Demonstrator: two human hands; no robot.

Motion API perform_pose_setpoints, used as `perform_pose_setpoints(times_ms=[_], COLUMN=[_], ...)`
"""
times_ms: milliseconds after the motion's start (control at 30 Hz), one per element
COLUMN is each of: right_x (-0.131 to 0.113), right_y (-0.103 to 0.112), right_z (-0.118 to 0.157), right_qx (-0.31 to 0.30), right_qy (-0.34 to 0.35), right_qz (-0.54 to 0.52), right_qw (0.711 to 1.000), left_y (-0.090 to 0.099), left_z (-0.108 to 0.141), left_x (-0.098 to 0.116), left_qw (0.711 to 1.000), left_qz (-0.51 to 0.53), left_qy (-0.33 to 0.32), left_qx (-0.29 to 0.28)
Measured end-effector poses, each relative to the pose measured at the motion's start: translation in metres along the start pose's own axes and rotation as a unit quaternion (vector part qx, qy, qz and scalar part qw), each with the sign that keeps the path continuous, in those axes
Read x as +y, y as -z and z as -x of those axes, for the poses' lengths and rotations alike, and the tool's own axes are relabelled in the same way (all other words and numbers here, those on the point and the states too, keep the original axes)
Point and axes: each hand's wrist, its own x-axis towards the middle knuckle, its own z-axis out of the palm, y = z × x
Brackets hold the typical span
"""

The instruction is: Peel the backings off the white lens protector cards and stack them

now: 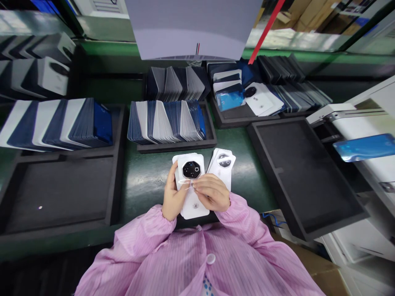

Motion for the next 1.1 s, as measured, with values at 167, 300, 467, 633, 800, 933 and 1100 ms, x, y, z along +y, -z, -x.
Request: perform_pose_setpoints(times_ms=[167, 300, 467, 633, 800, 933, 1100], right_x=[0.0, -0.002, -0.004, -0.001, 0.019, 0.042, 0.064], right_y=[0.0, 0.002, 0.006, 0.009, 0.038, 0.074, 0.081], right_z=[0.002, 0.0, -0.008, -0.013, -0.008, 0.008, 0.03], right_qx=[-0.003, 0.005, 0.032, 0.031, 0.215, 0.279, 0.106], right_qy=[0.007, -0.004, -0.198, -0.34, -0.371, -0.412, -0.446], right_qz=[0.016, 0.041, 0.083, -0.002, -0.03, 0.012, 0.139], right_qw=[1.0, 0.999, 0.976, 0.94, 0.903, 0.867, 0.878], left_y=[0.001, 0.001, -0.002, -0.003, -0.002, -0.001, -0.002], left_z=[0.002, 0.002, 0.005, 0.007, 0.004, 0.004, 0.005], left_x=[0.0, -0.001, 0.0, 0.002, -0.003, -0.004, -0.003], left_qw=[1.0, 1.0, 0.998, 0.995, 0.998, 0.998, 0.997], left_qz=[-0.011, 0.005, 0.054, 0.078, 0.063, 0.058, 0.056], left_qy=[-0.011, -0.012, 0.033, 0.049, 0.032, 0.039, 0.05], left_qx=[0.01, 0.004, -0.009, -0.028, -0.005, 0.0, 0.014])
